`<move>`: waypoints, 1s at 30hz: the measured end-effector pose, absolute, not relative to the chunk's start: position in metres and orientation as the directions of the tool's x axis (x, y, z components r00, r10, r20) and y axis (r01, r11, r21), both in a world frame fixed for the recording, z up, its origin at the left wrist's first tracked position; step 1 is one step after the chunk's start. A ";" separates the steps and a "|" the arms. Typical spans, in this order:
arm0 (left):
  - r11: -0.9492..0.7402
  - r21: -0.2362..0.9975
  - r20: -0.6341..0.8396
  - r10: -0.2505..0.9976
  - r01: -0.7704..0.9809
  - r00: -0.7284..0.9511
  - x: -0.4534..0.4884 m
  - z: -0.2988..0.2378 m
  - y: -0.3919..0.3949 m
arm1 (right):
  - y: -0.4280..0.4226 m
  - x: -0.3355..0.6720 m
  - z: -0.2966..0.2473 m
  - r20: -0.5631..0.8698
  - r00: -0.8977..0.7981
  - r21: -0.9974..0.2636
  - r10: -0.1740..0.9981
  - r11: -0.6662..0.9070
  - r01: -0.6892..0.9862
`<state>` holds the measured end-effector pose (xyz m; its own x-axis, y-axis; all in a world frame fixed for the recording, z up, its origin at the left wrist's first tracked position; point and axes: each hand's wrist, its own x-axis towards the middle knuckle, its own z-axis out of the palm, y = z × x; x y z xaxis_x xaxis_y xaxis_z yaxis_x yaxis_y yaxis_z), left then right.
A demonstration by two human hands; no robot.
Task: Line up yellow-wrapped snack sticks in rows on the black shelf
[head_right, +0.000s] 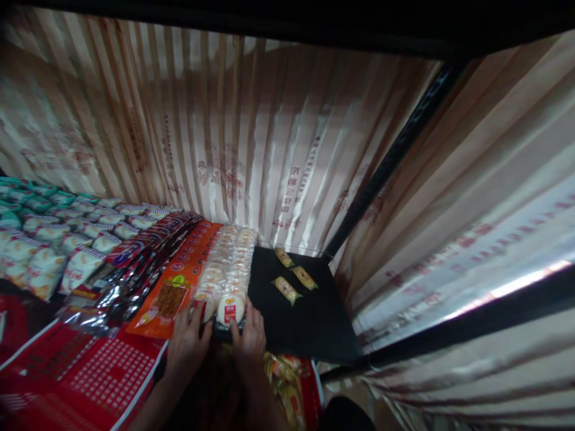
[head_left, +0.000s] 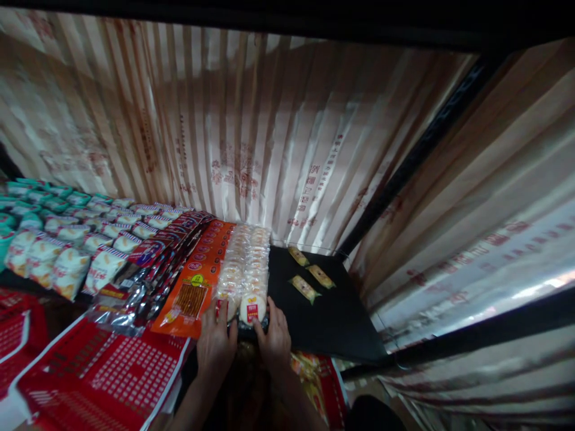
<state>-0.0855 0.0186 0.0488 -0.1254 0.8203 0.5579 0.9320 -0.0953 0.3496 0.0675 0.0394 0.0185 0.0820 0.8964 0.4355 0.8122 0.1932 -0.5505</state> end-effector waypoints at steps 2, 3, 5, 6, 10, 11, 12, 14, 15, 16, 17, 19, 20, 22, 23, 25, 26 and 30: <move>-0.076 0.348 0.534 0.835 0.934 -0.131 -0.086 0.042 0.018 | 0.041 0.064 0.020 0.428 0.103 -0.566 0.898 0.177 0.805; -0.070 0.352 0.525 0.841 0.933 -0.135 -0.086 0.040 0.019 | 0.043 0.062 0.021 0.427 0.116 -0.571 0.897 0.168 0.803; -0.070 0.368 0.517 0.844 0.927 -0.142 -0.085 0.039 0.024 | 0.045 0.059 0.021 0.423 0.141 -0.576 0.895 0.145 0.804; -0.076 0.376 0.519 0.843 0.924 -0.141 -0.085 0.040 0.026 | 0.045 0.058 0.021 0.421 0.149 -0.575 0.895 0.136 0.807; -0.125 0.367 0.573 0.811 0.922 -0.118 -0.090 0.044 0.027 | 0.046 0.058 0.019 0.437 0.154 -0.571 0.886 0.141 0.809; -0.126 0.354 0.581 0.806 0.927 -0.112 -0.092 0.045 0.026 | 0.046 0.058 0.018 0.452 0.152 -0.567 0.879 0.152 0.809; -0.120 0.340 0.585 0.804 0.933 -0.110 -0.094 0.046 0.024 | 0.046 0.059 0.018 0.468 0.146 -0.560 0.872 0.164 0.812; -0.096 0.318 0.577 0.809 0.943 -0.112 -0.098 0.046 0.022 | 0.046 0.060 0.018 0.494 0.126 -0.536 0.860 0.187 0.823; -0.085 0.310 0.568 0.815 0.947 -0.113 -0.099 0.046 0.022 | 0.046 0.060 0.017 0.499 0.114 -0.524 0.859 0.194 0.829; -0.080 0.306 0.557 0.823 0.949 -0.110 -0.100 0.046 0.023 | 0.047 0.060 0.017 0.495 0.101 -0.513 0.863 0.196 0.836; -0.077 0.303 0.548 0.830 0.950 -0.107 -0.100 0.046 0.023 | 0.047 0.060 0.017 0.485 0.091 -0.506 0.870 0.194 0.840; -0.082 0.300 0.533 0.840 0.950 -0.096 -0.100 0.046 0.025 | 0.047 0.059 0.018 0.468 0.079 -0.500 0.880 0.191 0.845; -0.087 0.303 0.537 0.839 0.949 -0.094 -0.100 0.045 0.027 | 0.047 0.058 0.018 0.465 0.076 -0.499 0.882 0.190 0.846; -0.106 0.317 0.561 0.822 0.943 -0.096 -0.099 0.045 0.028 | 0.047 0.057 0.020 0.467 0.076 -0.496 0.881 0.190 0.847; -0.118 0.324 0.576 0.811 0.939 -0.096 -0.099 0.045 0.028 | 0.046 0.057 0.020 0.469 0.079 -0.496 0.880 0.189 0.848; -0.128 0.325 0.597 0.796 0.937 -0.099 -0.099 0.045 0.027 | 0.045 0.057 0.021 0.473 0.083 -0.496 0.877 0.187 0.848; -0.115 0.316 0.598 0.795 0.942 -0.103 -0.099 0.046 0.026 | 0.045 0.057 0.022 0.476 0.084 -0.495 0.875 0.188 0.848; -0.040 0.276 0.576 0.807 0.960 -0.132 -0.100 0.047 0.023 | 0.044 0.057 0.020 0.487 0.093 -0.494 0.869 0.186 0.850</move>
<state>-0.1001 0.0228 0.0474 -0.1317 0.8066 0.5762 0.9605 -0.0400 0.2755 0.0575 0.0442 0.0198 0.0927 0.8687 0.4865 0.8496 0.1857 -0.4936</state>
